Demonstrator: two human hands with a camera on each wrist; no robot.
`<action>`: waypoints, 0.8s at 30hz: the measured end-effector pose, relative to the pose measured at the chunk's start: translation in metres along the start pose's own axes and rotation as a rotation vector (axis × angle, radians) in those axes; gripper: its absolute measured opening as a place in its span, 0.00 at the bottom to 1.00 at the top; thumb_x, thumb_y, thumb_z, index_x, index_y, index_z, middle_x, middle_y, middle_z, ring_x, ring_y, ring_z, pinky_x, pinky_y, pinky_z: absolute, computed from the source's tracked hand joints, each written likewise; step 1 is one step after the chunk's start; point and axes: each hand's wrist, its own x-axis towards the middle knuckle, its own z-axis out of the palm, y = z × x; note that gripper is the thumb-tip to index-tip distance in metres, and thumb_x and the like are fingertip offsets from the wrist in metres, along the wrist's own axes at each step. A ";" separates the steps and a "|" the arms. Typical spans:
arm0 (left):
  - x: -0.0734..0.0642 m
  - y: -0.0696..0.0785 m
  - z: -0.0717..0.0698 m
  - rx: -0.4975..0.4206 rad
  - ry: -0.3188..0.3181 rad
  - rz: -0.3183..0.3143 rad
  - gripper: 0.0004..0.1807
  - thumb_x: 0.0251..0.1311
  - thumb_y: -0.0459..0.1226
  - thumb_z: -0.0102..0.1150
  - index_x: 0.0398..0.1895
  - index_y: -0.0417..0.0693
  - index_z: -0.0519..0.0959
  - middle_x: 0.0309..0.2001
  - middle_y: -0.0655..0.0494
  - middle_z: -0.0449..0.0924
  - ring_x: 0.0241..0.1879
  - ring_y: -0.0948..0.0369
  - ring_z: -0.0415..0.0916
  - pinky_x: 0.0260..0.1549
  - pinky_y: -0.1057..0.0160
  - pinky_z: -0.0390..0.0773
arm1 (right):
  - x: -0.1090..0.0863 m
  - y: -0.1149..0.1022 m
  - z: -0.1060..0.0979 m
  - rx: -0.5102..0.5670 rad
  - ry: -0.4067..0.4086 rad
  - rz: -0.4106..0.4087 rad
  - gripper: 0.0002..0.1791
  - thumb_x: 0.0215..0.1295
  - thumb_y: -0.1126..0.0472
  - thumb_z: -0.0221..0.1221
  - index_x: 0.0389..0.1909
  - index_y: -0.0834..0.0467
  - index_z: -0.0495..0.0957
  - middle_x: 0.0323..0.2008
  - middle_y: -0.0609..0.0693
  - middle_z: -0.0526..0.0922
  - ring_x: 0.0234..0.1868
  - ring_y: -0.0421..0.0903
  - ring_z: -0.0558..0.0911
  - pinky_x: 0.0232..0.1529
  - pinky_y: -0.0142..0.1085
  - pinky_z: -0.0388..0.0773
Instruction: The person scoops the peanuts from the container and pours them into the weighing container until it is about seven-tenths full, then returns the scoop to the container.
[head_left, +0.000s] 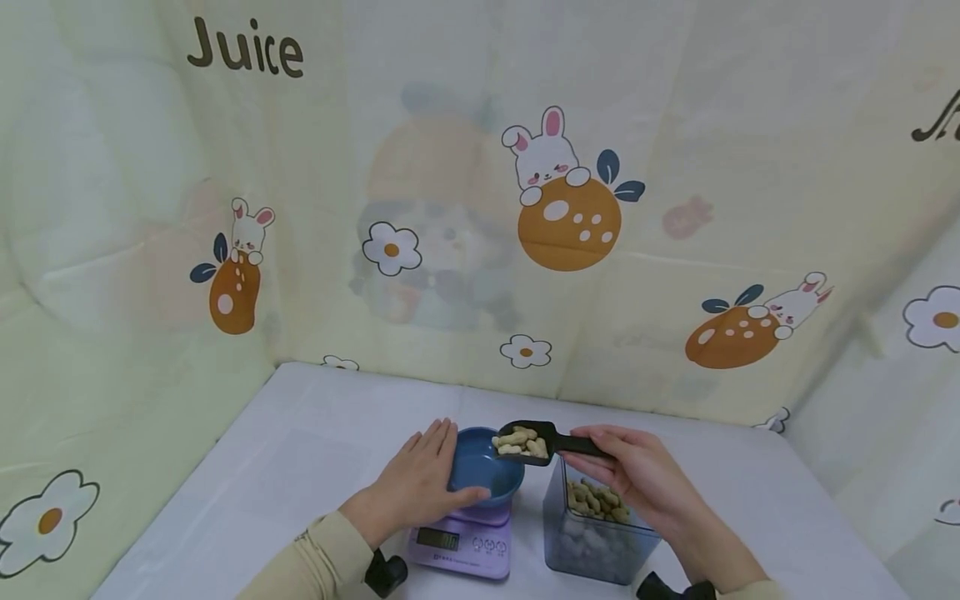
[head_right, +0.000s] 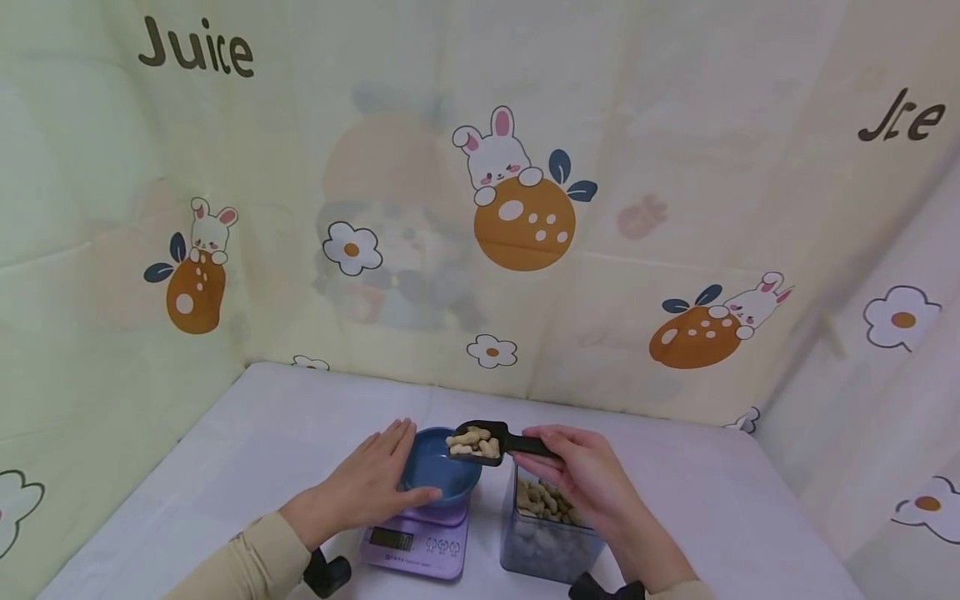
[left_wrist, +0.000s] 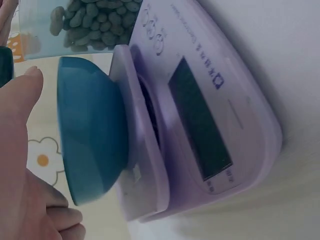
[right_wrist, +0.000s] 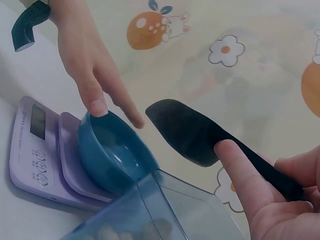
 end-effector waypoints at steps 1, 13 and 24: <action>0.000 -0.001 0.001 0.002 -0.005 -0.003 0.58 0.61 0.71 0.47 0.77 0.35 0.50 0.78 0.38 0.49 0.78 0.45 0.47 0.74 0.43 0.55 | 0.002 0.001 0.003 -0.008 0.002 0.002 0.26 0.79 0.62 0.45 0.67 0.79 0.59 0.68 0.73 0.61 0.53 0.51 0.85 0.58 0.40 0.78; 0.000 -0.003 0.006 0.008 -0.020 -0.021 0.57 0.60 0.70 0.50 0.76 0.33 0.52 0.77 0.37 0.52 0.77 0.45 0.50 0.72 0.43 0.58 | 0.017 0.010 0.023 -0.114 0.042 -0.005 0.23 0.80 0.64 0.43 0.64 0.78 0.65 0.66 0.76 0.63 0.52 0.51 0.85 0.55 0.37 0.81; 0.002 -0.003 0.004 0.048 -0.043 -0.030 0.58 0.60 0.71 0.48 0.77 0.35 0.53 0.77 0.38 0.52 0.77 0.46 0.51 0.73 0.44 0.58 | 0.024 0.014 0.044 -0.368 0.132 -0.086 0.17 0.78 0.67 0.46 0.55 0.75 0.75 0.56 0.71 0.77 0.52 0.56 0.85 0.48 0.35 0.84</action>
